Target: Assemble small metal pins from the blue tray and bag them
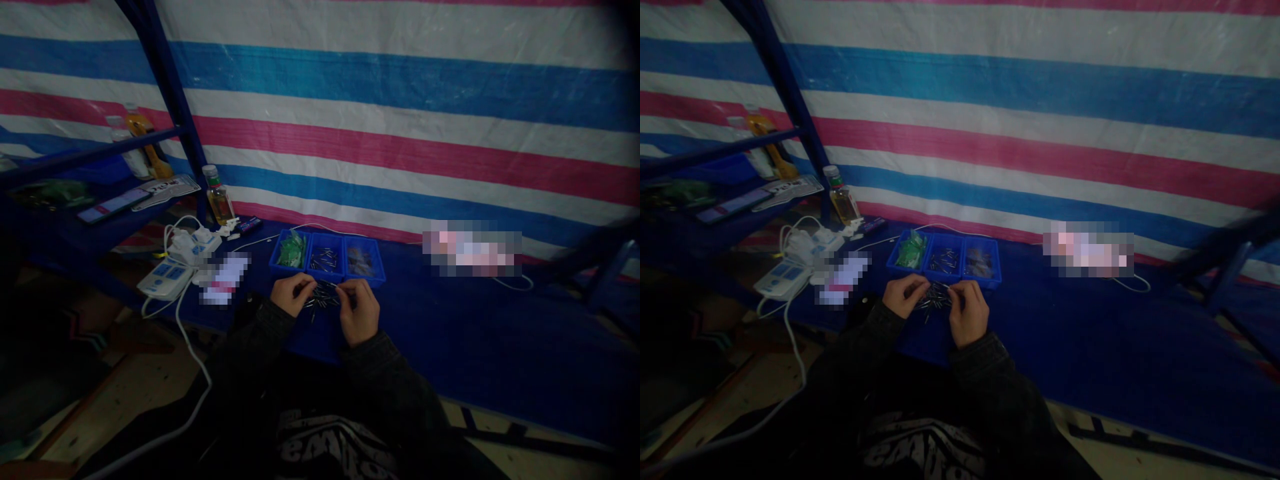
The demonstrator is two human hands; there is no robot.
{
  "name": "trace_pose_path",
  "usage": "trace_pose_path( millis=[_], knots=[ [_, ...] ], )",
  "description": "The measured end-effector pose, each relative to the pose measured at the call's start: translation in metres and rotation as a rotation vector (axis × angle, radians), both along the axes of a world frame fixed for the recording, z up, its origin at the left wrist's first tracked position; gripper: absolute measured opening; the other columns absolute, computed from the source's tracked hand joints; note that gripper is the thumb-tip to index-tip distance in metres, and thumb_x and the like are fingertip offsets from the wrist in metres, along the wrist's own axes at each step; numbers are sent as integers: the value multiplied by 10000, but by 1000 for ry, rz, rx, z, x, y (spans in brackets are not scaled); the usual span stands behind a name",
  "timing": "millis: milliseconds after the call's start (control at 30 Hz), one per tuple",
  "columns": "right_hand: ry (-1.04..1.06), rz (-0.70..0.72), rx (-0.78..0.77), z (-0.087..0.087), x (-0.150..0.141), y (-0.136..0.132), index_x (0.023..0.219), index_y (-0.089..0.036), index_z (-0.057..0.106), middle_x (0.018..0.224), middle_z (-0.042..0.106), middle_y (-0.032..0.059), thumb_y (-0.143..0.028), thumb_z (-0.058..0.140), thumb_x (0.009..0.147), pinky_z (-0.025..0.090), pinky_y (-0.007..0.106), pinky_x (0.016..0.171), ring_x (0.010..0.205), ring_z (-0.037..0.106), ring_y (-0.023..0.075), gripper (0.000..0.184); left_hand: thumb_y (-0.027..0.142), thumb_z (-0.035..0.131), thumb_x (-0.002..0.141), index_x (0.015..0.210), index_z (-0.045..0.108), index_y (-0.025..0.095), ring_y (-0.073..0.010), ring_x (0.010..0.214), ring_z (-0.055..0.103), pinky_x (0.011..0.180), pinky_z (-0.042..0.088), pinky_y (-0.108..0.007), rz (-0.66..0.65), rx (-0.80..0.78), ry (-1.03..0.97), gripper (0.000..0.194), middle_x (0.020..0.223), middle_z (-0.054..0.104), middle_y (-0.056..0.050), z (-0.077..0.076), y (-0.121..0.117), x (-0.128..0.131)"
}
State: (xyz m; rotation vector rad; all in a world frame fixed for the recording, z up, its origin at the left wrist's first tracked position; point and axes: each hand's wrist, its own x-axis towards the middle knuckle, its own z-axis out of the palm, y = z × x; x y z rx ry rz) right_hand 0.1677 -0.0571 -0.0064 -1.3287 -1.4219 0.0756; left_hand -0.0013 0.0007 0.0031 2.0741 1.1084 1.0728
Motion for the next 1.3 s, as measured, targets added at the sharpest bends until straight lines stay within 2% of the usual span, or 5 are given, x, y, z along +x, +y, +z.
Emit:
trace_pose_path(
  millis=[400,633,900,1033,1300],
  knots=[
    [-14,-159,-20,-4,5,2,820,-197,620,799,627,25,-312,544,935,447,280,667,697,577,152,179,328,594,908,923,707,163,-94,542,599,564,454,-183,-11,-17,3,200,655,702,8,-2,0,0],
    [-108,-210,-91,0,11,17,805,-206,638,784,635,24,-360,548,931,416,281,669,683,578,162,218,322,588,909,919,706,166,-92,537,596,574,459,-188,-18,-14,3,195,664,707,7,0,0,0],
    [-177,-159,-137,-1,21,27,1091,-220,678,972,678,52,-329,522,938,439,293,690,713,599,166,244,326,585,913,928,700,168,-88,529,594,565,451,-183,-18,-5,2,196,658,706,8,-2,0,0],
    [-215,-71,-159,-12,26,12,919,-213,695,838,666,36,-329,516,939,439,286,679,696,595,166,214,330,588,910,914,697,167,-86,518,584,553,442,-182,-18,-17,12,196,651,703,10,-1,0,0],
    [-327,5,-281,-23,29,3,822,-246,692,764,625,-2,-315,580,900,368,271,556,641,574,146,153,331,584,911,905,698,164,-83,512,580,544,437,-179,-22,-16,-1,203,645,699,10,-2,0,1]
  ],
)
